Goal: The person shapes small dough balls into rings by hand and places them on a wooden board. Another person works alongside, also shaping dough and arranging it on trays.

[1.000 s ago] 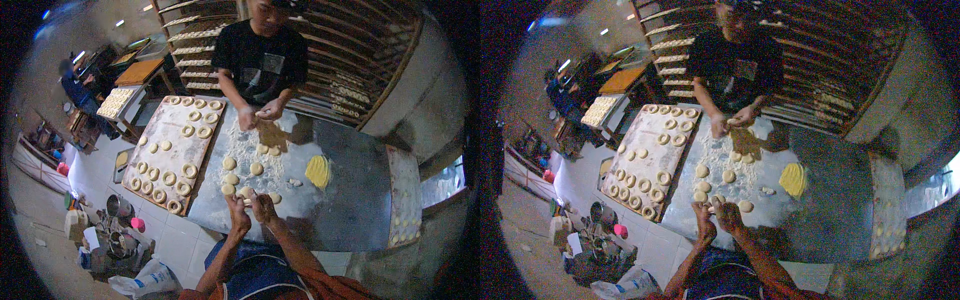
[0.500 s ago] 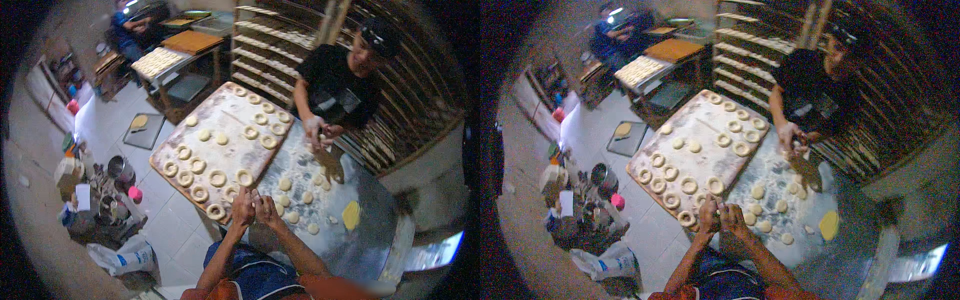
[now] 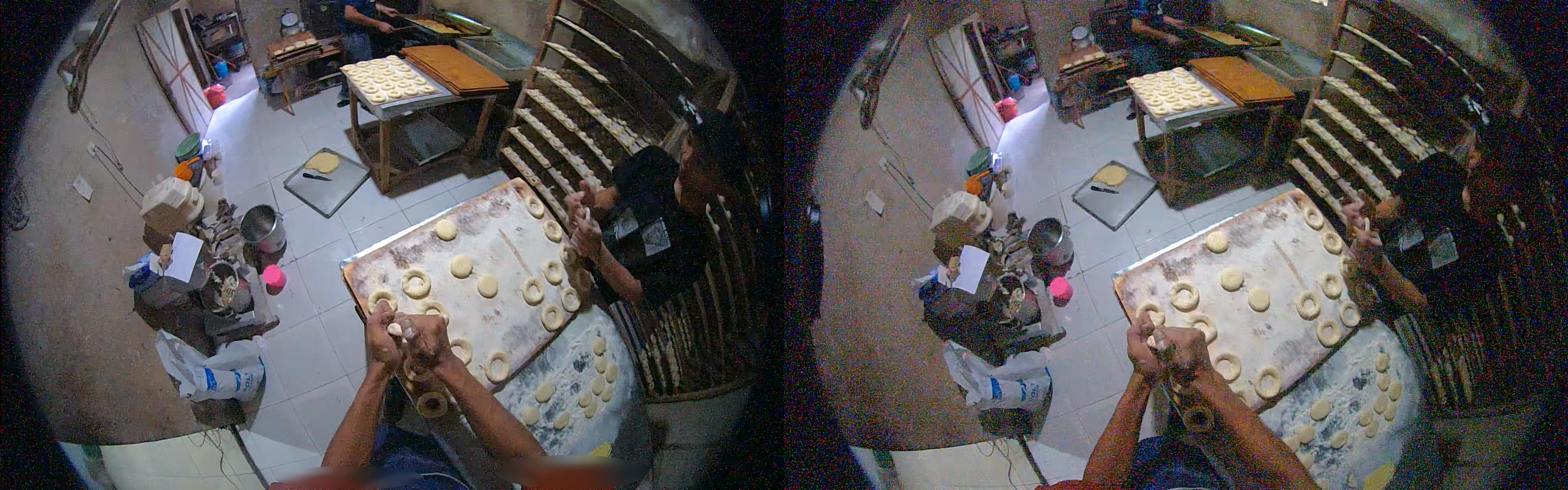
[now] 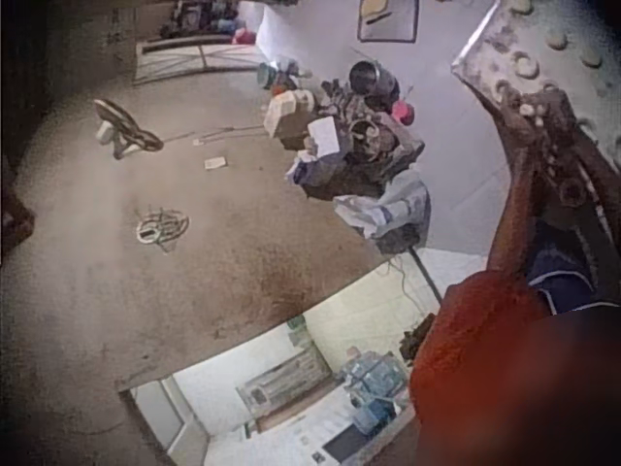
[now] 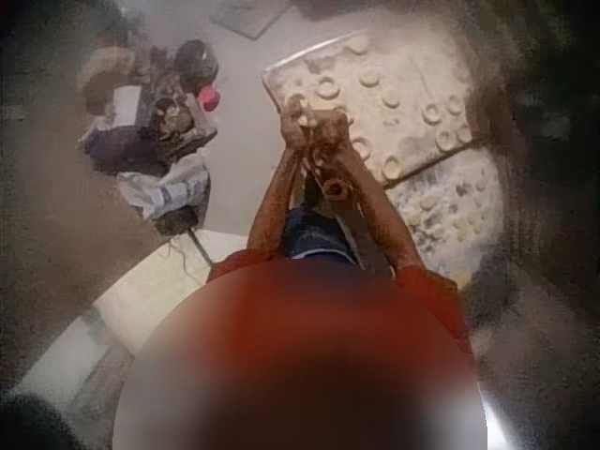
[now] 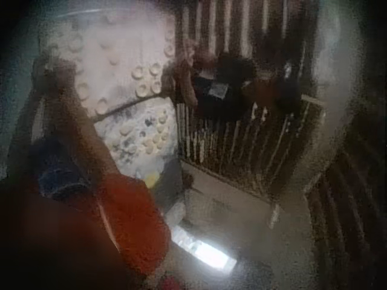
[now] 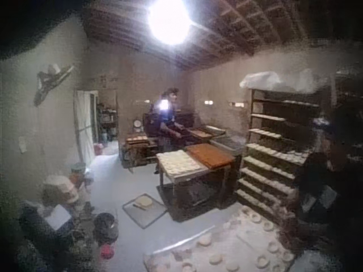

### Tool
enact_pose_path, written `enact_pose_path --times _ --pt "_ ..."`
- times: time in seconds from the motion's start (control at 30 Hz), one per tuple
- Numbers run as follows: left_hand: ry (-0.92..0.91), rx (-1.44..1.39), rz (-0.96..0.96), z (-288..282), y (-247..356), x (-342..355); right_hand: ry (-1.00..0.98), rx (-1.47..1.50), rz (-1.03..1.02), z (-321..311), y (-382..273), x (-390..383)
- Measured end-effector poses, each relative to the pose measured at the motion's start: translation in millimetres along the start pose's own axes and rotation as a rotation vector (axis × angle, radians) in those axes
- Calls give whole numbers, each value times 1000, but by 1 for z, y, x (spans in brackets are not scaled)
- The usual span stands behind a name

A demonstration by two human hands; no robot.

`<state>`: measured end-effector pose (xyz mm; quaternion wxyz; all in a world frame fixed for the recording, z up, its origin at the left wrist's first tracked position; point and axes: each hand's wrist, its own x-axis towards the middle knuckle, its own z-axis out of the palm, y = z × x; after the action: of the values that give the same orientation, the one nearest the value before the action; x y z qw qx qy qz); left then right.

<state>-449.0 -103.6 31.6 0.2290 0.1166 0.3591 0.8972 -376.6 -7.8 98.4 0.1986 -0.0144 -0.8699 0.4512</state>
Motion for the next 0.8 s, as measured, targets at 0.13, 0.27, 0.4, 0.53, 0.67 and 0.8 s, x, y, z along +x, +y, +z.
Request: enact_pose_path --times 0.13,0.27,0.4,0.53,0.67,0.8 --pt "35 1345 685 -41 1 38 -63 372 206 35 56 28" --pt "215 1017 257 -42 39 93 -101 244 288 21 50 85" --pt "262 1535 71 -69 47 123 -47 -199 416 33 56 100" --pt "217 1692 286 -97 48 133 64 -275 455 4 25 38" --pt "-159 1483 119 -47 37 143 194 -94 591 -54 -12 -75" --pt "-168 1741 321 -147 4 162 291 -127 800 -88 -15 -216"
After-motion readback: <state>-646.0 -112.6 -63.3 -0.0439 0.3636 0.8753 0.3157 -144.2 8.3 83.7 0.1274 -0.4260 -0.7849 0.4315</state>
